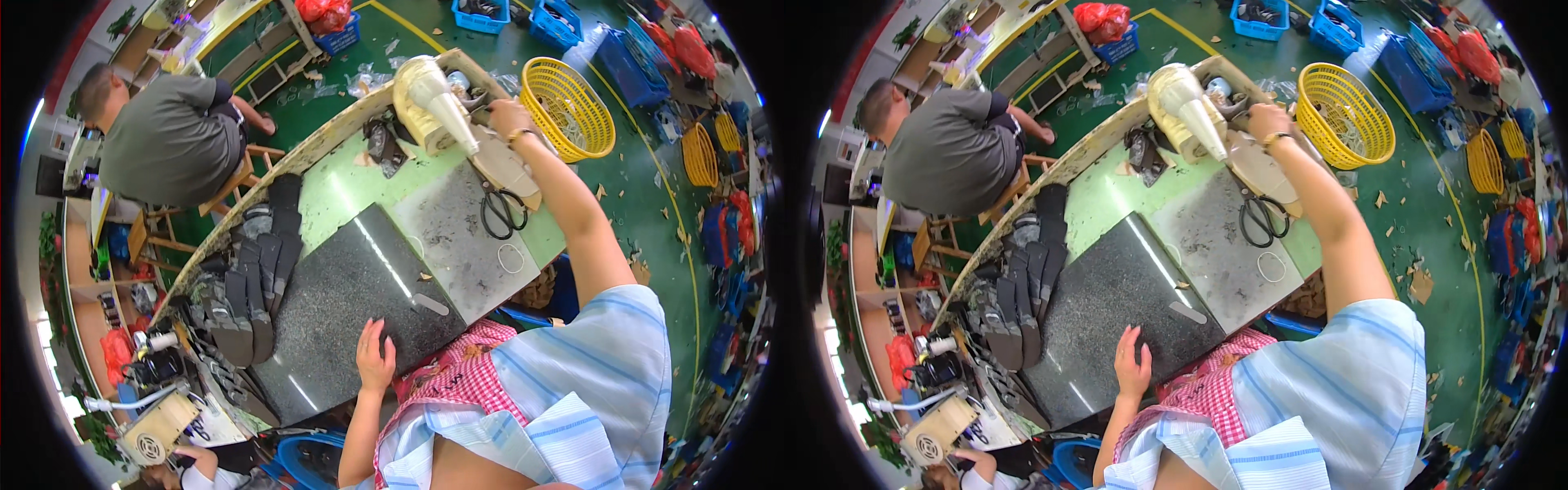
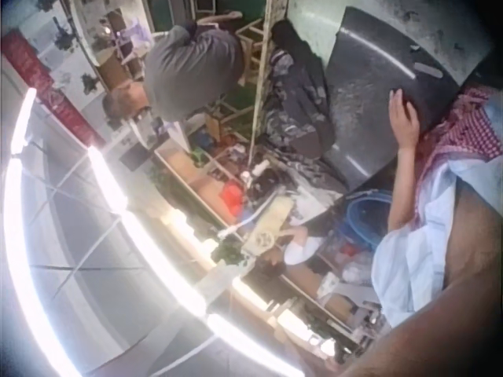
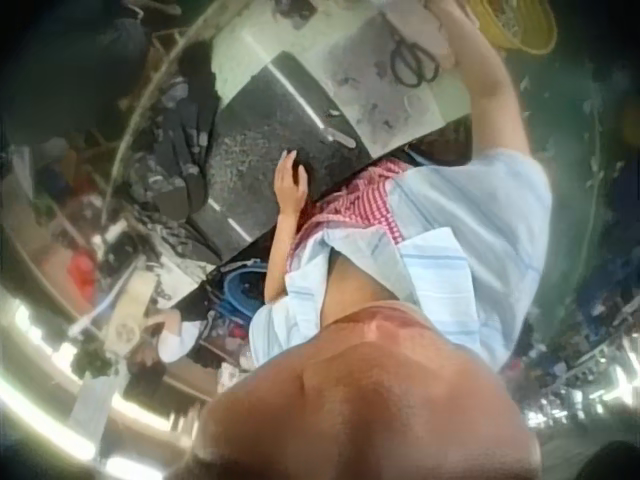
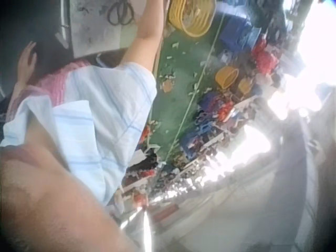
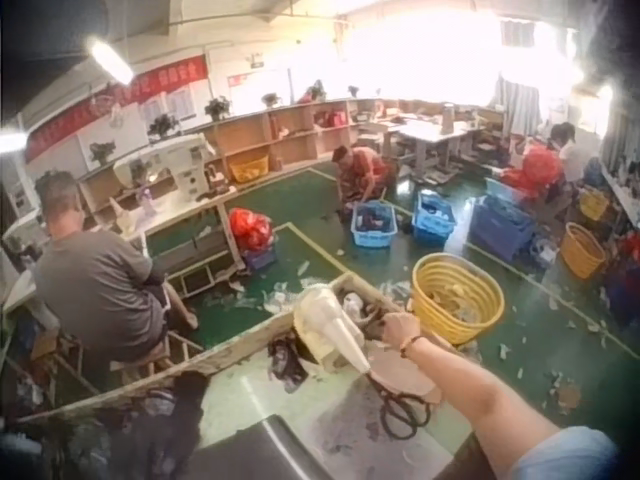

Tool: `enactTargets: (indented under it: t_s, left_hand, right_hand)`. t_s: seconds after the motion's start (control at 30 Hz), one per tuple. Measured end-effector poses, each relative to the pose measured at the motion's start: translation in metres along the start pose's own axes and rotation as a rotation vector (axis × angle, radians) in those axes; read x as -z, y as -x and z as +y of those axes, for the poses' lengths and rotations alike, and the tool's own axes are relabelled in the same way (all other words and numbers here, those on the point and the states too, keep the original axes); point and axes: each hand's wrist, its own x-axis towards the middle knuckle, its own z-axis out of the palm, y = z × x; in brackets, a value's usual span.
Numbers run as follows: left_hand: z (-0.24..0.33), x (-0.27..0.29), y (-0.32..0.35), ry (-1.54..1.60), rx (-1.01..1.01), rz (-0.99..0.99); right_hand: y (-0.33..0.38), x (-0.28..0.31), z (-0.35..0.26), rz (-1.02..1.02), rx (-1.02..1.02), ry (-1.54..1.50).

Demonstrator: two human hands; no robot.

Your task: The person applies adhesive to shoe pieces using an applicator brush, attaches and shapes the pieces over a shoe last by hand, and folds and presses shoe components on the work table.

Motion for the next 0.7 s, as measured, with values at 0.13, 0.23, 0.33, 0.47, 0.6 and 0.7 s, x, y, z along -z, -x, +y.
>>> enactTargets:
  t_s: [0.13, 0.23, 0.33, 0.47, 0.6, 0.7]
  left_hand:
    - [0.009, -0.011, -0.031, 0.889, 0.548, -0.012]
    - [0.019, -0.03, -0.075, 1.331, 0.634, -0.227]
    - [0.02, -0.026, -0.085, 1.077, 0.613, -0.192]
    - [-0.011, -0.03, -0.048, 0.937, 0.604, -0.103]
    - [-0.011, -0.04, -0.025, 0.974, 0.593, -0.137]
    - [0.0, -0.043, -0.033, 0.892, 0.571, -0.17]
  right_hand:
    - [0.113, 0.066, -0.026, 0.174, 0.192, -0.467]
    - [0.199, 0.074, -0.045, 0.077, 0.655, -0.647]
    - [0.199, 0.072, -0.067, 0.072, 0.442, -0.616]
    - [0.094, 0.024, -0.017, 0.216, 0.174, -0.163]
    - [0.071, 0.026, -0.001, -0.218, 0.056, -0.139]
    - [0.067, 0.018, 0.022, 0.211, 0.22, -0.175]
